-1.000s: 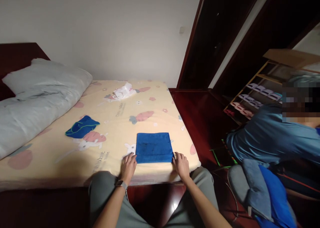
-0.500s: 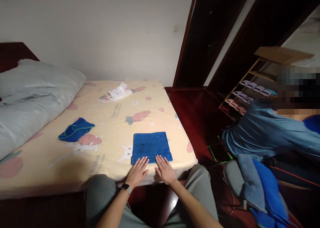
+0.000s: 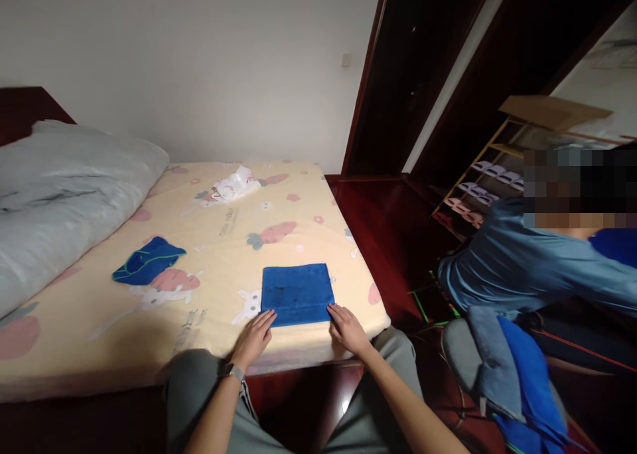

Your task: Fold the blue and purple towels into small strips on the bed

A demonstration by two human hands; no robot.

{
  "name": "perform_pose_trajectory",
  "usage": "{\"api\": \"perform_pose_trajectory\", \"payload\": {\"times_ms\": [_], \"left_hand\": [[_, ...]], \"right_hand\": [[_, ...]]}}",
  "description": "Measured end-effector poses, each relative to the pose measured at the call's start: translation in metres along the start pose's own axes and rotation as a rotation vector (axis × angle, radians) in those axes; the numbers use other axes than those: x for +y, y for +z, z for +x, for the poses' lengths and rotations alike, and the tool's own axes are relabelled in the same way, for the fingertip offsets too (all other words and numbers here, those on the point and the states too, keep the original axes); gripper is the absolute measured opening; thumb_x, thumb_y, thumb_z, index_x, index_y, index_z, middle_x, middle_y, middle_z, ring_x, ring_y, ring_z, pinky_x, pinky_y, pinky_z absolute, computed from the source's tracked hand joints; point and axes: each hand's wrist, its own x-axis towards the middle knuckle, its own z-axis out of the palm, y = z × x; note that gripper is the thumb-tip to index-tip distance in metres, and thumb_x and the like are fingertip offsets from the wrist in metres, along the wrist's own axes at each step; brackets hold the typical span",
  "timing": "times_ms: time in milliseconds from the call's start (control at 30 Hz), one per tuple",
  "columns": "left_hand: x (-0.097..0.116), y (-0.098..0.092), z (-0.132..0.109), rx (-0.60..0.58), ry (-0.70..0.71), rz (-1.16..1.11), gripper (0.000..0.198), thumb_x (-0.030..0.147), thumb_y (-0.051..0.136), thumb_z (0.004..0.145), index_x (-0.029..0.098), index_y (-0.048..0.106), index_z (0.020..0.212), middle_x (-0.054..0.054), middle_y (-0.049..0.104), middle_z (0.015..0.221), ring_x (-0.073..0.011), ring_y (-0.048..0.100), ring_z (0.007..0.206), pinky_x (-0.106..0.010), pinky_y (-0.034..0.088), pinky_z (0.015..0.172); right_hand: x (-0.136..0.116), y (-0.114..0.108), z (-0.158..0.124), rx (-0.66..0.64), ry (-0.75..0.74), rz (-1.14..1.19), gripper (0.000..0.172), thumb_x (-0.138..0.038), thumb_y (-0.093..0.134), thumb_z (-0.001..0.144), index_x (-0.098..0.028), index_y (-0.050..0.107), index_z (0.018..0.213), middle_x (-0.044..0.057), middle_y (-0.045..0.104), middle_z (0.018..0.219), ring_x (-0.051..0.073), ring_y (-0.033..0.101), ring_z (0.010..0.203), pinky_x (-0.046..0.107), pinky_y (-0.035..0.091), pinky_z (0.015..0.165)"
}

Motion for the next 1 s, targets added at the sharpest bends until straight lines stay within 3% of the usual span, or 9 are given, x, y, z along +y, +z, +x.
{"api": "perform_pose_trajectory", "payload": {"times_ms": [167,333,533,633,867,1000], "left_hand": [[-0.012,0.001,0.004,0.098,-0.081,-0.106,0.052,0.007,0.044,0.083,0.026,0.061,0.129,-0.003,0.062,0.137,-0.0187,0.054,0.129,-0.043,0.044,0.112],[-0.012,-0.006,0.006,0.171,-0.141,-0.195,0.039,0.014,0.046,0.088,0.026,0.066,0.120,-0.004,0.068,0.124,-0.0198,0.062,0.118,-0.042,0.050,0.105],[-0.008,-0.024,-0.003,0.083,-0.143,-0.202,0.034,0.021,0.047,0.093,0.029,0.064,0.121,-0.004,0.070,0.117,-0.0202,0.064,0.112,-0.038,0.053,0.098],[-0.006,-0.026,-0.006,0.042,-0.174,-0.225,0.032,0.026,0.047,0.095,0.029,0.063,0.122,-0.004,0.070,0.117,-0.0207,0.064,0.111,-0.038,0.052,0.098],[-0.017,-0.001,0.006,0.189,-0.336,-0.270,0.036,0.042,0.041,0.099,0.024,0.056,0.125,-0.007,0.071,0.105,-0.0208,0.069,0.094,-0.036,0.056,0.086],[-0.024,0.014,0.008,0.310,-0.347,-0.214,0.038,0.044,0.043,0.098,0.023,0.056,0.127,-0.009,0.071,0.110,-0.0219,0.069,0.100,-0.038,0.056,0.089]], "right_hand": [[0.014,0.006,0.008,0.036,0.006,0.111,0.055,-0.007,0.049,0.080,-0.019,0.059,0.133,0.010,0.062,0.134,0.025,0.058,0.123,0.048,0.045,0.109],[0.020,0.004,0.009,0.092,0.065,0.264,0.045,-0.013,0.043,0.088,-0.021,0.062,0.129,0.010,0.065,0.129,0.023,0.061,0.120,0.045,0.049,0.105],[0.026,-0.017,0.006,-0.024,0.002,0.315,0.036,-0.020,0.046,0.092,-0.022,0.063,0.123,0.010,0.069,0.121,0.025,0.063,0.114,0.045,0.049,0.100],[0.028,-0.022,0.005,-0.069,0.049,0.387,0.034,-0.022,0.045,0.092,-0.022,0.062,0.121,0.010,0.069,0.119,0.025,0.064,0.111,0.042,0.050,0.097],[0.025,-0.009,0.022,-0.025,0.352,0.532,0.036,-0.039,0.039,0.096,-0.022,0.053,0.124,0.008,0.071,0.107,0.024,0.068,0.095,0.038,0.052,0.088],[0.026,0.001,0.033,0.011,0.429,0.441,0.042,-0.042,0.033,0.098,-0.019,0.054,0.126,0.012,0.071,0.111,0.026,0.068,0.101,0.039,0.051,0.090]]}}
